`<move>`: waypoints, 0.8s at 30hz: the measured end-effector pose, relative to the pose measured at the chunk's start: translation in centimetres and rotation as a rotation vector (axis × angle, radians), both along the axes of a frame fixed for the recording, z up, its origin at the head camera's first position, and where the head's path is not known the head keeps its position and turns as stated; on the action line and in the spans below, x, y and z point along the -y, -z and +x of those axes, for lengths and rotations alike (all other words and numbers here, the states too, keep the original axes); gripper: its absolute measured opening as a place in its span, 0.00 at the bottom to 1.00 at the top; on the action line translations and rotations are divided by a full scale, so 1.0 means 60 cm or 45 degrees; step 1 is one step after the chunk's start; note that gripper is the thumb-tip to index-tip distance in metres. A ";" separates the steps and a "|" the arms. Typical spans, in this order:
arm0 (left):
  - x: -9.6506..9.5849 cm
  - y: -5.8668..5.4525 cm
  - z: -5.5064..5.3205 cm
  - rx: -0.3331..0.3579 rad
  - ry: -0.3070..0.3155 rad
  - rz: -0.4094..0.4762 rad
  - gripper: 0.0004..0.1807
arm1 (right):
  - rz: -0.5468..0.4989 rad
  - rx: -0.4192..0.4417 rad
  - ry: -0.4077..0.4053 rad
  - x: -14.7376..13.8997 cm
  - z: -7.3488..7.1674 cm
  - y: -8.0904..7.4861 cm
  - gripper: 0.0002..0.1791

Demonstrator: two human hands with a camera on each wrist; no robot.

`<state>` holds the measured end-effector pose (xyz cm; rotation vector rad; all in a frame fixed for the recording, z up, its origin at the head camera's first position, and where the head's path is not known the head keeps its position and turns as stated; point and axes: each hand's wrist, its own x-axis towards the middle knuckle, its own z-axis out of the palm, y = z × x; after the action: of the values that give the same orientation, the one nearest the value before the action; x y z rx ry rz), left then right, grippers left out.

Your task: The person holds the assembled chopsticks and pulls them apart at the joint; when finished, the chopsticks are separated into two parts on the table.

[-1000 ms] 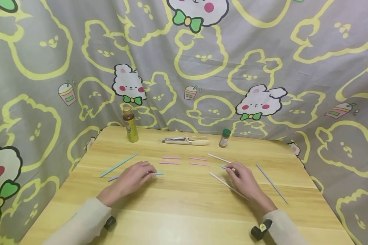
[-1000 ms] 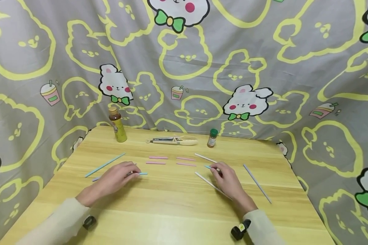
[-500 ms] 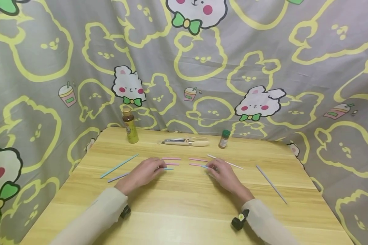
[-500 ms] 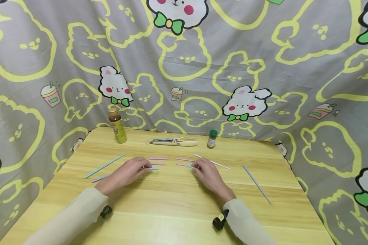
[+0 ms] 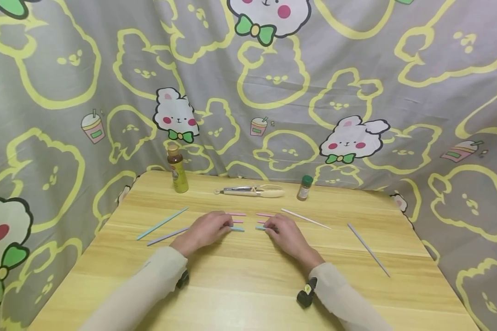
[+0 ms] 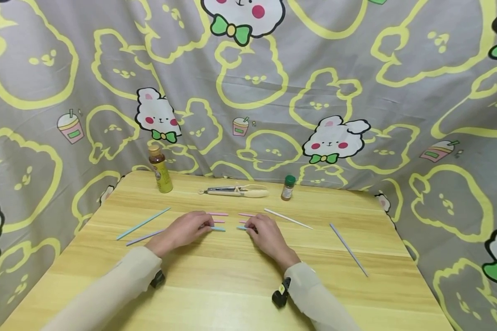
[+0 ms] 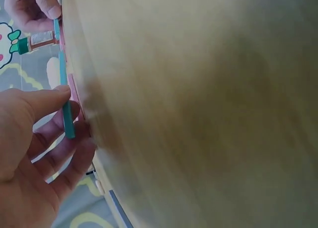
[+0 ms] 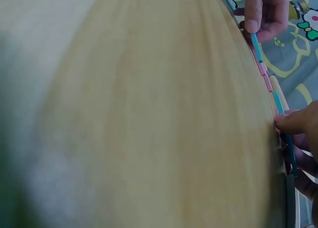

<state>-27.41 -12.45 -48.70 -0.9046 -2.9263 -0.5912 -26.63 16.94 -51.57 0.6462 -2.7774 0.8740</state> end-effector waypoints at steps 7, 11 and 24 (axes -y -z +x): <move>-0.001 0.004 0.004 0.012 -0.040 -0.050 0.02 | 0.027 0.006 -0.010 0.006 0.002 -0.001 0.03; 0.000 0.005 0.005 0.012 -0.052 -0.056 0.02 | 0.044 -0.009 -0.017 0.006 0.002 0.000 0.03; 0.076 -0.024 -0.006 0.063 -0.132 0.086 0.08 | 0.044 0.011 -0.007 0.002 0.000 0.000 0.04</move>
<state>-27.80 -17.00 -47.25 -0.7364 -2.9544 -0.7107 -26.65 16.79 -51.56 0.6577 -2.8055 0.8338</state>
